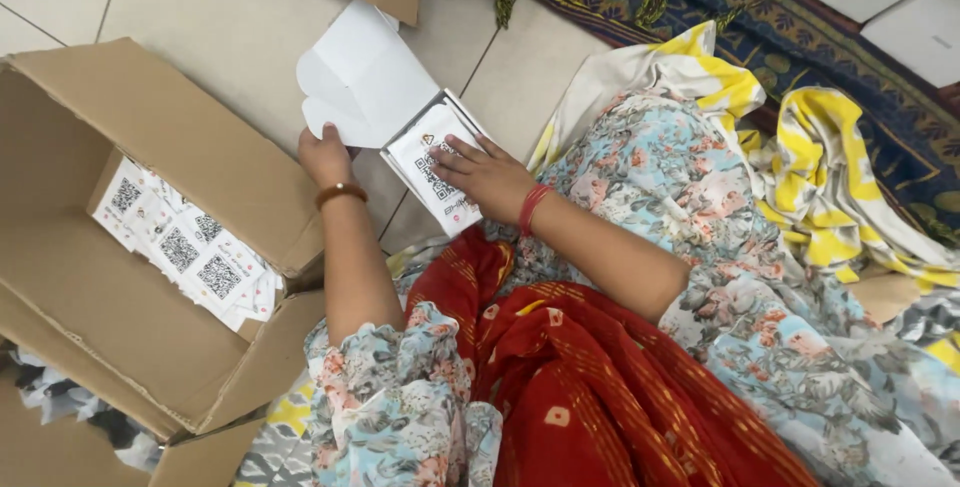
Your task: The person packs small electronic components into retail boxes and applies QR code labels.
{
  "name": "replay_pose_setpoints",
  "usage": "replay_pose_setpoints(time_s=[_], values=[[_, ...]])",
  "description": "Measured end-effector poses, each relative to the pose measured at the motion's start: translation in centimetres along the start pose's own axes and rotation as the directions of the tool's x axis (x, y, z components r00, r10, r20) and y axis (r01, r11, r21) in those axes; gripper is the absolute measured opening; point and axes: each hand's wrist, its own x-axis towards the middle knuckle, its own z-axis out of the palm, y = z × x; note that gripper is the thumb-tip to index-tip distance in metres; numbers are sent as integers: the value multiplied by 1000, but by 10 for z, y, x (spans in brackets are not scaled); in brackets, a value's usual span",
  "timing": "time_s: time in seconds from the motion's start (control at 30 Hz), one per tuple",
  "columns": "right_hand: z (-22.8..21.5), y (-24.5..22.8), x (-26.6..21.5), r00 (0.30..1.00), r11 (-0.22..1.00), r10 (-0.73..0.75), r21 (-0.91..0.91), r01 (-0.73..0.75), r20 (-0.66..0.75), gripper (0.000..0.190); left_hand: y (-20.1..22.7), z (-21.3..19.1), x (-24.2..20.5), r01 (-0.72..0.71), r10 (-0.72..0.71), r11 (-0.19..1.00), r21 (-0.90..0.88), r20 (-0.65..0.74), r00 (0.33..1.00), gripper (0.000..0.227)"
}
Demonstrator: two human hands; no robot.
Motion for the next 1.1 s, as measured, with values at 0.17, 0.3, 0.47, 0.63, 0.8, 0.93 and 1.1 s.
replay_pose_setpoints(time_s=[0.17,0.3,0.47,0.63,0.8,0.93,1.1], values=[[-3,8,6,998,1000,-19,11,19,61,74,24,-8,-47,-37,35,981,-189,-12,999,33],[-9,7,8,989,1000,-21,8,20,149,74,38,-26,-116,-54,19,966,-253,-138,990,27],[-15,7,7,983,998,-53,27,49,177,74,8,-27,-167,-171,131,959,-226,-183,974,25],[7,47,-2,974,922,22,381,67,-226,42,12,-14,-209,-249,235,967,-54,-186,954,28],[-65,28,-13,792,753,431,657,-50,-433,52,34,-11,-240,-155,163,986,55,-191,968,33],[-46,28,-4,858,859,72,469,206,-508,69,19,-8,-246,-187,218,967,171,-180,959,29],[10,43,10,907,878,204,479,-4,-367,35,2,-6,-258,-349,381,917,195,-168,909,29]])
